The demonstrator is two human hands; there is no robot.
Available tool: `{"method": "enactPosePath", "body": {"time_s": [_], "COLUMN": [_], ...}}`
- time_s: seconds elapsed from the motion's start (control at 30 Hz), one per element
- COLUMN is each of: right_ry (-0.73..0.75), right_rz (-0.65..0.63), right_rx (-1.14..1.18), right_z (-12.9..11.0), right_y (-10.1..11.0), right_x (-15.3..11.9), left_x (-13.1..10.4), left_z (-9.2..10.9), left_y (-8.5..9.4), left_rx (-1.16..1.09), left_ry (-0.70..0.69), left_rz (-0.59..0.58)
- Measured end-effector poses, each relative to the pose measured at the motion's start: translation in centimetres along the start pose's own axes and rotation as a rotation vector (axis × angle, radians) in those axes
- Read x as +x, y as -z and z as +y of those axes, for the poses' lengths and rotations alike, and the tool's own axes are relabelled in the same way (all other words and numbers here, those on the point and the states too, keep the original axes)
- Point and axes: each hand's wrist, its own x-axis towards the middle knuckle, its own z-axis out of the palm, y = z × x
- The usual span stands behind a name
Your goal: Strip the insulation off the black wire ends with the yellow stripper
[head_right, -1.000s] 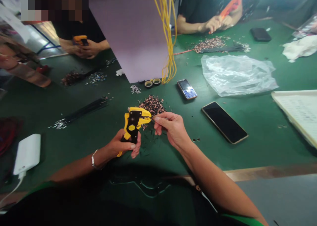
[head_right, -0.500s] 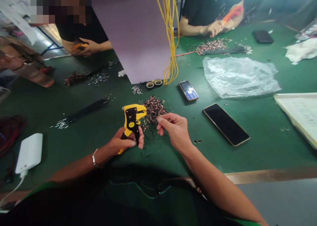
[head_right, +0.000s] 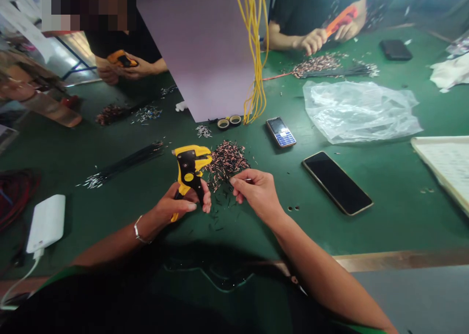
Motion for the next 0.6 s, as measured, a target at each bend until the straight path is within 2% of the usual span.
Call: {"method": "enactPosePath", "body": {"time_s": [0.2,0.4,0.6], "right_ry": [-0.104,-0.111,-0.121], "right_rz": [-0.088,-0.183,-0.210], "right_rx": [-0.177,-0.171,-0.111], "right_z": [0.09,0.21,0.19], "right_y": [-0.03,-0.44,-0.58], "right_x": [0.10,-0.15,-0.42], "left_x": [0.31,0.26,-0.10], "left_z": [0.64,0.60,0.12], "left_y": [0.17,-0.50,-0.53], "left_rx": [0.034,0.083,0.022], "left_ry": [-0.085,0.001,0.021], "left_rz": [0.051,0.012,0.026]}}
